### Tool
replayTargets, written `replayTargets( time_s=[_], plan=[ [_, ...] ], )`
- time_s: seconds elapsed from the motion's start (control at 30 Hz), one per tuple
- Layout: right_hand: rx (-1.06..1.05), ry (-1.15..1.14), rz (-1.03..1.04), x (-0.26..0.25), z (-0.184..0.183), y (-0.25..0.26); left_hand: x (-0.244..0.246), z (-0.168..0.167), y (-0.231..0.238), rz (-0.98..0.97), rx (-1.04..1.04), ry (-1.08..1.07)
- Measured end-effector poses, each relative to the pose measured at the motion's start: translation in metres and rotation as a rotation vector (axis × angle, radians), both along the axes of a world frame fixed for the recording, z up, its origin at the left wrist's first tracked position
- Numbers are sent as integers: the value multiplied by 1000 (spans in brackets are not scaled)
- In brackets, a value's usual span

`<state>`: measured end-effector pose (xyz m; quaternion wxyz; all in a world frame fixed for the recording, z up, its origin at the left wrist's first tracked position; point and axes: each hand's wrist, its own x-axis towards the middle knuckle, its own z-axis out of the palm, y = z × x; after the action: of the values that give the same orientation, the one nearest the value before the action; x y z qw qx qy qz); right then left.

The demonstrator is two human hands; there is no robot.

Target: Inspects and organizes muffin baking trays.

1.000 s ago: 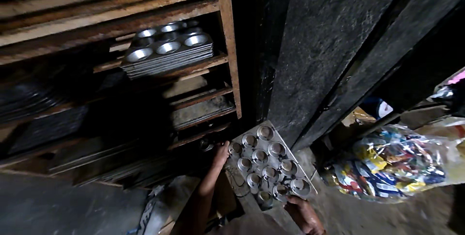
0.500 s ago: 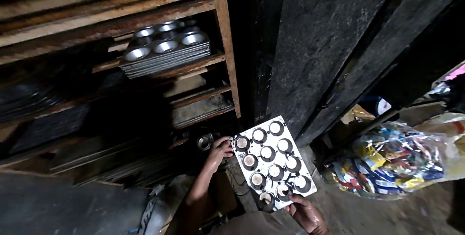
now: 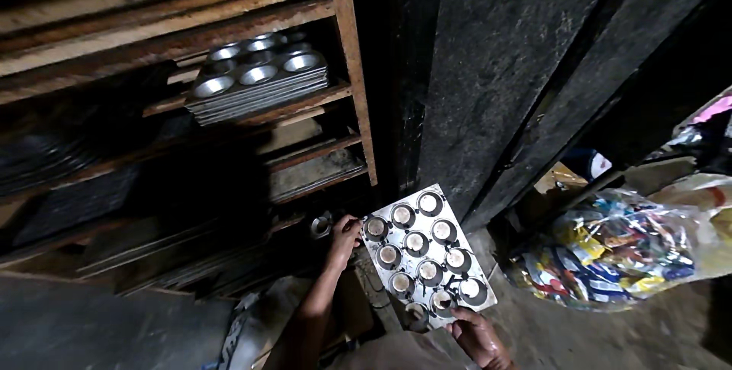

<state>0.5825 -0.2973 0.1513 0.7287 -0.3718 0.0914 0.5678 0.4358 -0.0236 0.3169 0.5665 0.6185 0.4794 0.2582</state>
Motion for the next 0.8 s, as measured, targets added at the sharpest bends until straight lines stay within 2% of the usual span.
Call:
replayTargets(
  time_s=[0.17, 0.37, 0.57, 0.67, 0.8],
  plan=[
    [24, 3, -3, -1, 0, 0, 1, -3, 0, 0, -8, 26],
    [20, -46, 5, -1, -5, 1, 2, -16, 4, 52, 76, 39],
    [-26, -86, -6, 6, 1, 3, 1, -2, -3, 57, -84, 38],
    [-4, -52, -26, 3, 6, 5, 1, -5, -3, -72, 126, 118],
    [-19, -74, -26, -1, 7, 8, 5, -1, -3, -188, 493, 482]
  ],
)
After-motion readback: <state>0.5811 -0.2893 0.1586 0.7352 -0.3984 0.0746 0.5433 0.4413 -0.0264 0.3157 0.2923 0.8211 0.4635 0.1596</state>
